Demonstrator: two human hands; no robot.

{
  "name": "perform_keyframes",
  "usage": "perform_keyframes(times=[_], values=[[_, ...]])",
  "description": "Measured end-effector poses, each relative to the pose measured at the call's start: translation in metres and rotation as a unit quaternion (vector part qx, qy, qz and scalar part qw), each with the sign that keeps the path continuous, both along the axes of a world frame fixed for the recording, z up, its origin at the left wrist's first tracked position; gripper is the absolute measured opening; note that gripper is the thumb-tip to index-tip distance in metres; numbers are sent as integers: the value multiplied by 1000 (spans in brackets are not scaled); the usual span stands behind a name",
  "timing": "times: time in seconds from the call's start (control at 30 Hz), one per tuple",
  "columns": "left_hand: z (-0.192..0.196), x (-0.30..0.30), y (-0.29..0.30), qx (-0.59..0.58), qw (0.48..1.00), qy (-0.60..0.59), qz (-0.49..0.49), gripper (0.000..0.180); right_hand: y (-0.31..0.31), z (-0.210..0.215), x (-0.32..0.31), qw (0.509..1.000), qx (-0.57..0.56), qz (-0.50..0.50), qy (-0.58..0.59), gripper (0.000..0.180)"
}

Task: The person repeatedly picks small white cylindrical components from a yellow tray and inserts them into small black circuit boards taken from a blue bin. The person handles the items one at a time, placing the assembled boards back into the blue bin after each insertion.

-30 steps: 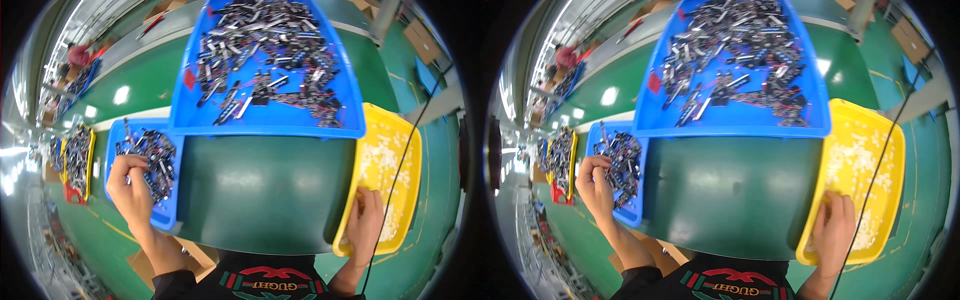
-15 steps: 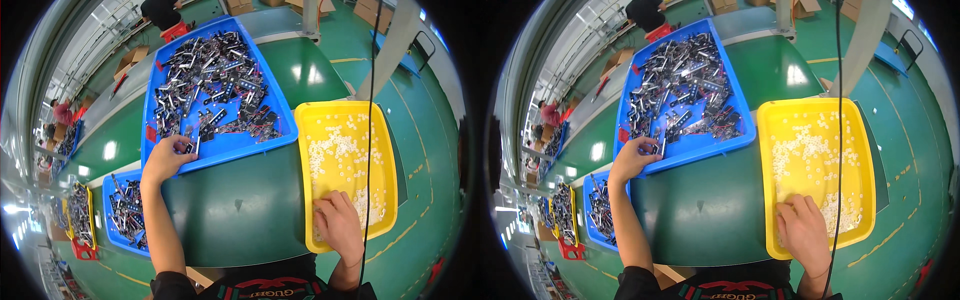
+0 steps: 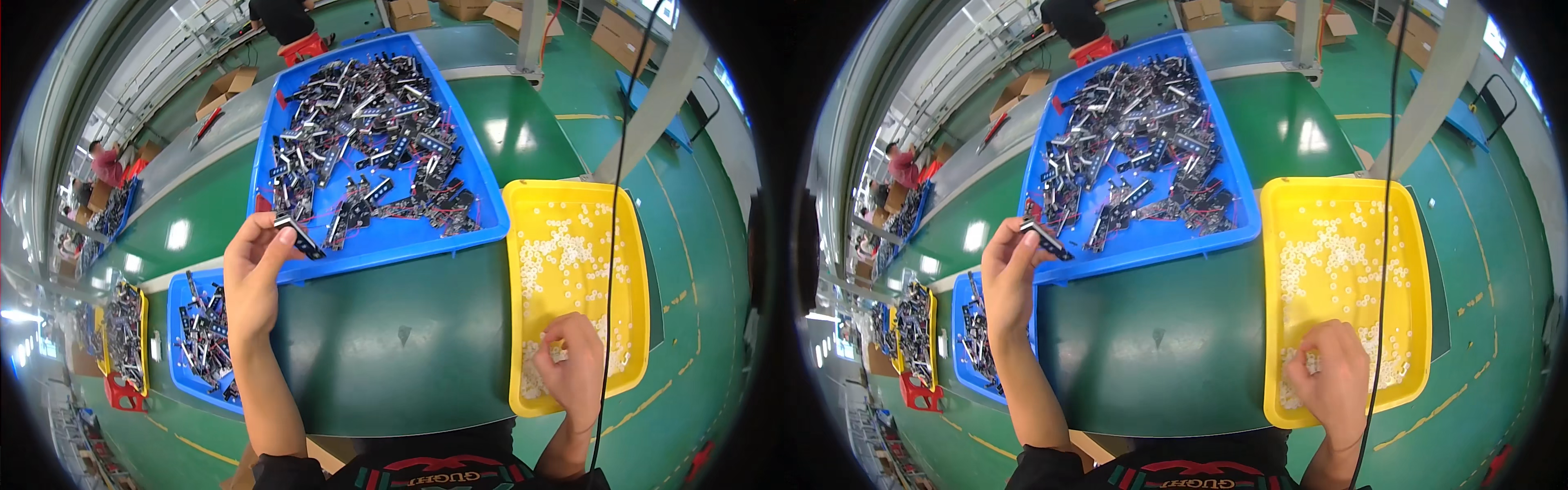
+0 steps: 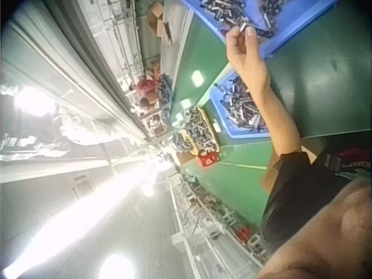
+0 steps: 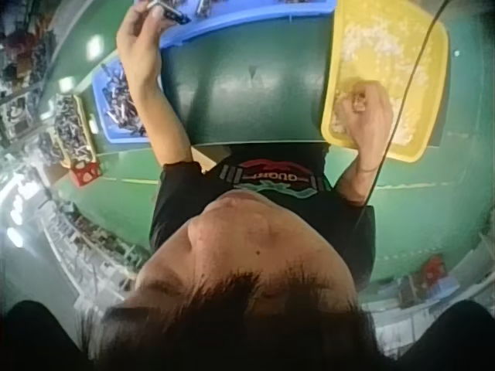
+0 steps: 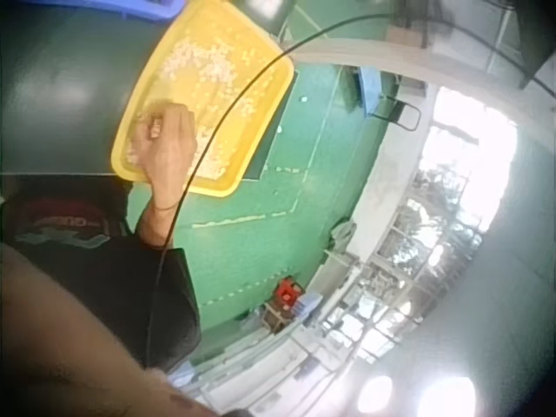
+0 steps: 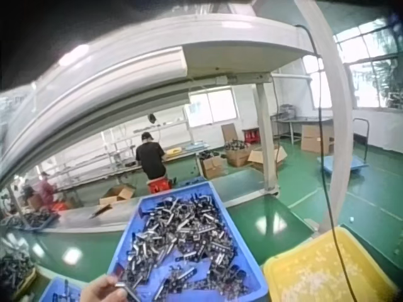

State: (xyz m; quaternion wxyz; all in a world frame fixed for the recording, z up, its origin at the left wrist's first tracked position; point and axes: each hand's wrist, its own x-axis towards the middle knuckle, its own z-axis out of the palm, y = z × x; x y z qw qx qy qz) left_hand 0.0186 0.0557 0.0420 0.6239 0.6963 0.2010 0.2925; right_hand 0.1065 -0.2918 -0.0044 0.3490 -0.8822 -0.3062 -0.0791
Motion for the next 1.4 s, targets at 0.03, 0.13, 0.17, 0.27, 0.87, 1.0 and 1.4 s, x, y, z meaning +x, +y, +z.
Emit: perform_keyframes(times=[0.03, 0.13, 0.17, 0.27, 0.87, 1.0, 1.4], values=[[-1, -5, -8, -65, 997, -34, -24, 20, 0, 0, -1, 1000, 24, -18, 4, 21], [-11, -23, -29, -211, 971, -91, -69, 26, 18, 8, -8, 995, 95, -7, 3, 23], [-15, -27, -34, -248, 960, -93, -90, 27, 27, 13, -11, 993, 116, 2, 5, 23], [-25, -30, -48, -352, 920, -103, -140, 27, 64, 25, -30, 977, 182, 107, 28, 24], [-58, -29, -73, -415, 891, -126, -136, 19, 130, -19, -52, 847, 421, 112, 303, 19], [-60, -30, -72, -480, 851, -148, -151, 17, 130, -25, -43, 889, 382, 173, 185, 20], [-61, -30, -77, -450, 867, -139, -165, 21, 130, -22, -46, 885, 384, 188, 184, 22]])
